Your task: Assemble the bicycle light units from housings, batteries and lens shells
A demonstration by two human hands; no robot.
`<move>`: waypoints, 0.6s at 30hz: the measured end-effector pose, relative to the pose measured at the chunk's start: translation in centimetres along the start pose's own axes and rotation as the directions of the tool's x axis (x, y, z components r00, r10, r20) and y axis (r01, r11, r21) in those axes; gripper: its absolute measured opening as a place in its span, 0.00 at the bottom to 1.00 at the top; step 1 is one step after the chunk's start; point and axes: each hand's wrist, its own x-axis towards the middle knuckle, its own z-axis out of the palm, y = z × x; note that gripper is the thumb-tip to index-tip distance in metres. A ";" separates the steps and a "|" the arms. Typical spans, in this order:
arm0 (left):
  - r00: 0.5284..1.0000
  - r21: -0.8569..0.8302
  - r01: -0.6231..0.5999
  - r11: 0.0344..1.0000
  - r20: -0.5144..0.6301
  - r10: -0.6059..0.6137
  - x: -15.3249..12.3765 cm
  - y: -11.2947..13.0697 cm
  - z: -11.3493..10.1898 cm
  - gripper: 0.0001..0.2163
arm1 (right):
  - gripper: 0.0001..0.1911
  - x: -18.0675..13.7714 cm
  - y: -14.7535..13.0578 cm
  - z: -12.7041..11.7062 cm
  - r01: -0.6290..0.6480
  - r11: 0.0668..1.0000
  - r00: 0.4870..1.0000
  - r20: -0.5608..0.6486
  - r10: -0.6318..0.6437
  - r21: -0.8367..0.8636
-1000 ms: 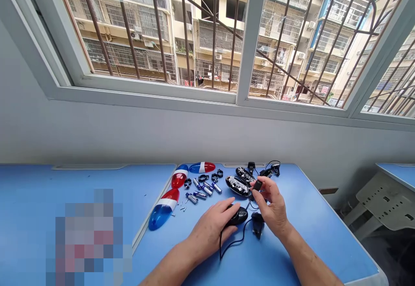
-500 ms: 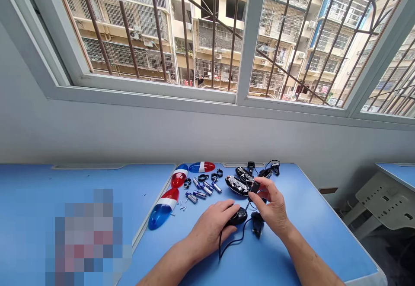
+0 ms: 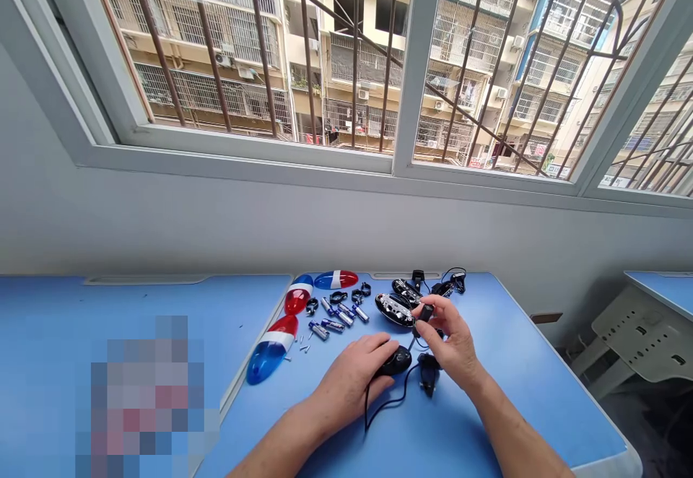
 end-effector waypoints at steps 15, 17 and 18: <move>1.000 0.005 0.002 1.000 -0.018 -0.002 -0.1 -0.1 0.2 0.19 | 0.17 -0.2 -0.3 0.4 0.111 0.985 0.989 -0.078 -0.122 -0.133; 1.000 0.007 0.005 1.000 -0.011 -0.005 -0.1 -0.1 0.1 0.19 | 0.17 -0.3 -0.2 0.5 0.140 0.980 0.986 -0.073 -0.151 -0.142; 1.000 0.009 0.007 1.000 -0.006 -0.007 -0.1 0.0 0.1 0.19 | 0.17 -0.3 -0.2 0.6 0.154 0.975 0.983 -0.073 -0.167 -0.158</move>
